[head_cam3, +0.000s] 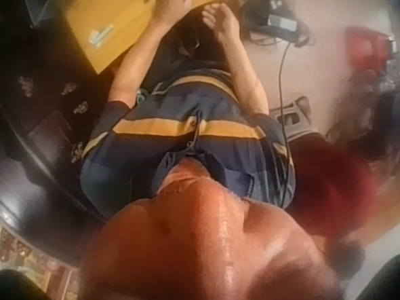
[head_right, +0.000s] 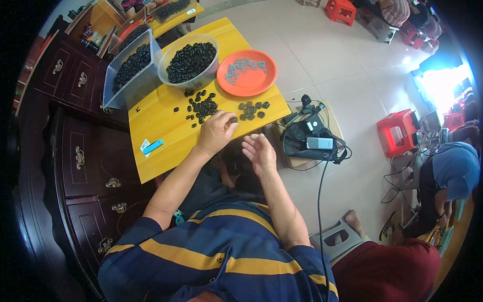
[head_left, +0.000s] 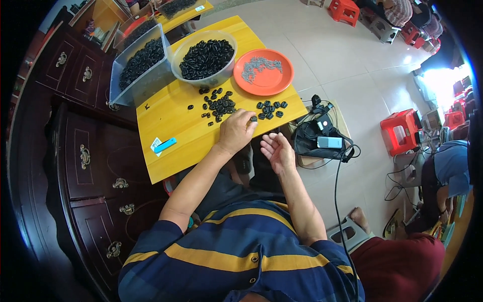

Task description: The person assembles small plastic clips by picking up pins from a plate, inserting them into the plastic pieces by hand, and setting the completed clips onto the table.

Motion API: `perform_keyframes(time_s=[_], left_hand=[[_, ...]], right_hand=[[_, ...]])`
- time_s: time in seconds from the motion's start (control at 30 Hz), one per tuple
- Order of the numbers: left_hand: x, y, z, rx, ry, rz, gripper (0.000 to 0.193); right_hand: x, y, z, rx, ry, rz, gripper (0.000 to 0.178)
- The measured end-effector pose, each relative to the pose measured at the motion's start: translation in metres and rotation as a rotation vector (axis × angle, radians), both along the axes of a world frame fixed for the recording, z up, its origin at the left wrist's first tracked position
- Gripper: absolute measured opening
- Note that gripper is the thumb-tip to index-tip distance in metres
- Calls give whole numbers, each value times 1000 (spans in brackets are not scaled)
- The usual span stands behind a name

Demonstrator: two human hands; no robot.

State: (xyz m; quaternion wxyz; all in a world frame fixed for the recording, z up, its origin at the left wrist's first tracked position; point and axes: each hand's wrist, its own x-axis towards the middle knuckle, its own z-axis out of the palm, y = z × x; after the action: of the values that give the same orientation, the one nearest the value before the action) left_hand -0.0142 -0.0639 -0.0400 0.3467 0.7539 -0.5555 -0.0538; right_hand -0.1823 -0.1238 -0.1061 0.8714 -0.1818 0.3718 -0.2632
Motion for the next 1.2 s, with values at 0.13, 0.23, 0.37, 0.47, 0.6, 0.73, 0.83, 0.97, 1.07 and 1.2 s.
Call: perform_keyframes(time_s=[0.13, 0.23, 0.37, 0.47, 0.6, 0.73, 0.83, 0.97, 1.07, 1.2], left_hand=[[-4, -18, 3, -40, -118, -47, 36], [-6, -26, 3, -116, -113, -49, 41], [-9, -32, 1, -110, -169, -133, 51], [-12, -34, -7, -29, -201, -185, 58], [-15, -34, -12, 76, -275, -214, 61], [-16, -29, -13, 113, -262, -258, 61], [-19, -15, -12, 89, -235, -290, 62], [-26, 1, -18, 25, -243, -315, 60], [-36, 10, -25, -5, -261, -330, 52], [-47, 21, -32, -97, -289, -377, 40]], right_hand=[[0, -15, -21, 183, -226, 98, 54], [2, -20, -31, 239, -385, 156, 64], [8, -23, -29, 312, -534, 231, 64], [11, -26, -32, 387, -706, 279, 60], [11, -33, -38, 379, -747, 270, 57], [11, -36, -35, 410, -778, 280, 54], [13, -34, -32, 420, -844, 274, 54], [14, -31, -31, 516, -799, 277, 53], [15, -31, -30, 506, -738, 262, 47], [14, -31, -41, 501, -788, 260, 40]])
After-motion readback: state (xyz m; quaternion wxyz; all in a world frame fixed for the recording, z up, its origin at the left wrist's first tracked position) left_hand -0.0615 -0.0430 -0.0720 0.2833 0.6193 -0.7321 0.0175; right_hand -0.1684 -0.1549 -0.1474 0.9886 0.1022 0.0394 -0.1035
